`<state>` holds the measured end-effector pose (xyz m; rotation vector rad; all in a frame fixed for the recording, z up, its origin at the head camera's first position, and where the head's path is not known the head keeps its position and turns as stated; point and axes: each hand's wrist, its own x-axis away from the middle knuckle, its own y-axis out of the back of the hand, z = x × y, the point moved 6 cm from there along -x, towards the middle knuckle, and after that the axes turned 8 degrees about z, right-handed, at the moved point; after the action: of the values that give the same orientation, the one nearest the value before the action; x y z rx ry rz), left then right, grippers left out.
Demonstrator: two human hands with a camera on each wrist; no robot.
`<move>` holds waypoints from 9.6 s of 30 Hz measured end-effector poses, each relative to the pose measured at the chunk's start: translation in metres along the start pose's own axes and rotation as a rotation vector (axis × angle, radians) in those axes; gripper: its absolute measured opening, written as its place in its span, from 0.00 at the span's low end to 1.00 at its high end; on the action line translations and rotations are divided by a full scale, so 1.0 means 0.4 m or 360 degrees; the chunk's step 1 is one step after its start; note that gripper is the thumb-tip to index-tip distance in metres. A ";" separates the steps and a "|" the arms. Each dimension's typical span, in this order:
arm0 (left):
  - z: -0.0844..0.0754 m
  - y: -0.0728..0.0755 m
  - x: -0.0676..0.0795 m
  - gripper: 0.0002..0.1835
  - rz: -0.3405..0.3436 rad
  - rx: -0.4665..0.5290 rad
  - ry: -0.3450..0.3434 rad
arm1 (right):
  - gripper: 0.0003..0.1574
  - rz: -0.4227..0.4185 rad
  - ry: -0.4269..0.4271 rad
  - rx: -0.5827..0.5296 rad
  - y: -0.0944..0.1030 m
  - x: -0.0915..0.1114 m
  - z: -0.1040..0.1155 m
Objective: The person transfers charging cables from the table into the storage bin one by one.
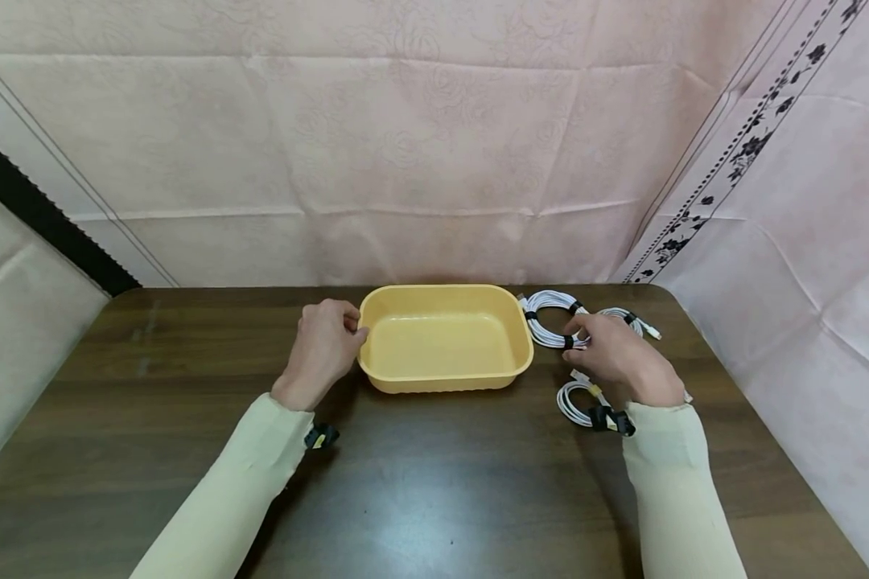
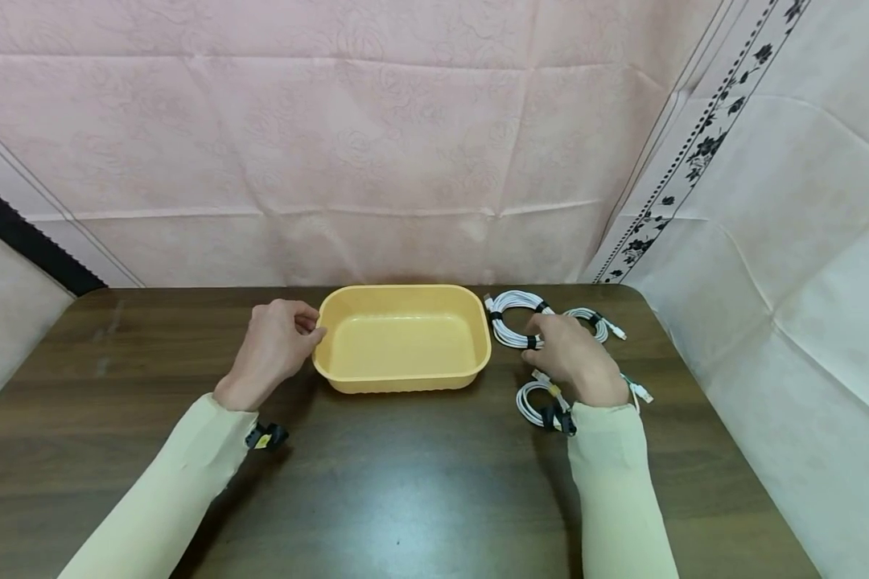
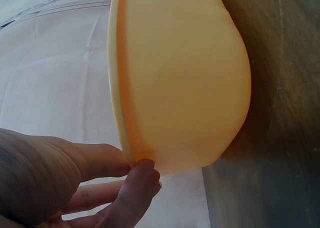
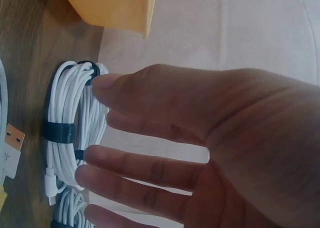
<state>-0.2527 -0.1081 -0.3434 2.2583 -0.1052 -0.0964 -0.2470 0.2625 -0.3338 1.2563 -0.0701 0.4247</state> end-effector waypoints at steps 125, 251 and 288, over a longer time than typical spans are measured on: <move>0.000 0.002 0.005 0.07 -0.0059 -0.0094 -0.0001 | 0.15 0.0476 -0.0240 -0.0292 -0.078 0.013 -0.086; -0.003 -0.009 0.001 0.08 -0.0009 -0.0021 -0.0043 | 0.18 -0.0120 0.0004 -0.0071 0.058 0.025 -0.007; -0.002 -0.007 0.002 0.08 -0.0011 -0.0045 -0.0013 | 0.19 -0.0175 -0.0020 -0.0105 0.061 0.004 0.031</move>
<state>-0.2515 -0.1057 -0.3451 2.2307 -0.0994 -0.1101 -0.2518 0.2574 -0.3073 1.1917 -0.0253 0.3173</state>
